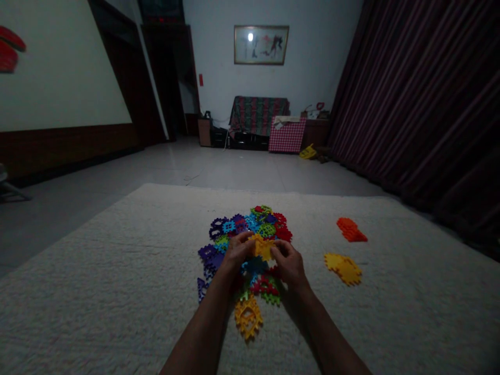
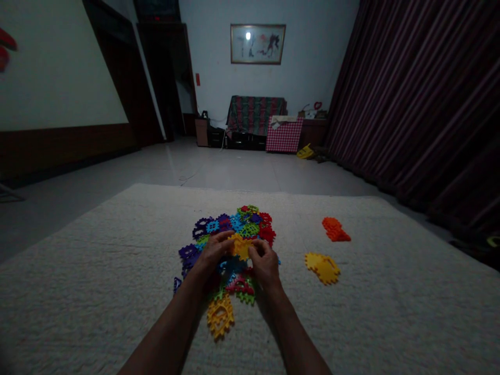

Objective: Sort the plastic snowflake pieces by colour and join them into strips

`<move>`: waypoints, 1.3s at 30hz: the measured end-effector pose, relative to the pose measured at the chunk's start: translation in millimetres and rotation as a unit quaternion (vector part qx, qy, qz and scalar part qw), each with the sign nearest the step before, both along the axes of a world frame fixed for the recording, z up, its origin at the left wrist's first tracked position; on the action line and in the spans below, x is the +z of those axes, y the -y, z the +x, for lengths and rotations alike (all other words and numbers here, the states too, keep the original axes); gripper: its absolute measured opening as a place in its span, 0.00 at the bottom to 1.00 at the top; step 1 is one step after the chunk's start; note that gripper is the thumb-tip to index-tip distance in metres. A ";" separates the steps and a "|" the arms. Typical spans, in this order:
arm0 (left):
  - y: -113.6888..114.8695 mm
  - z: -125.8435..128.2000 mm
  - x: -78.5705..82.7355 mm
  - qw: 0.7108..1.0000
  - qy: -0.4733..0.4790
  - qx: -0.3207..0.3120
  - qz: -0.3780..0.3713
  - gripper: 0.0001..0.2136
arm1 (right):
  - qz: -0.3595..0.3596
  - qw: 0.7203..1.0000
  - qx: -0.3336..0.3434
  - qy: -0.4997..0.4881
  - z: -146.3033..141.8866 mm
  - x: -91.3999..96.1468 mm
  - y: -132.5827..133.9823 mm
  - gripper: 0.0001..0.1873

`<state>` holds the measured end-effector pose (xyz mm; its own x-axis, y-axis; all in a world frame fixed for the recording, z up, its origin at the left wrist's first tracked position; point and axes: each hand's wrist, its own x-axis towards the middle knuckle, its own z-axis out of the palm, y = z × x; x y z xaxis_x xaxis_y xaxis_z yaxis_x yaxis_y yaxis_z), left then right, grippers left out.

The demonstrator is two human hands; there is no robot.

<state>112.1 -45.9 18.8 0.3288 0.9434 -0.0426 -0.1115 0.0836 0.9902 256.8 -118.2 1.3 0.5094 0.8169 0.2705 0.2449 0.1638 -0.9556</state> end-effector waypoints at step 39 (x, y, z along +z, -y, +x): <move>20.8 -66.8 -36.2 0.969 0.003 0.218 0.115 0.19 | 0.041 0.870 0.147 0.469 -100.6 1.1 77.9 0.09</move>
<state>45.3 -66.7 -17.4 -0.1045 0.9769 0.1864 -0.0919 -0.1961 0.9763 156.2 -196.0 2.4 -0.1937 0.8328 0.5186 0.8463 0.4091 -0.3410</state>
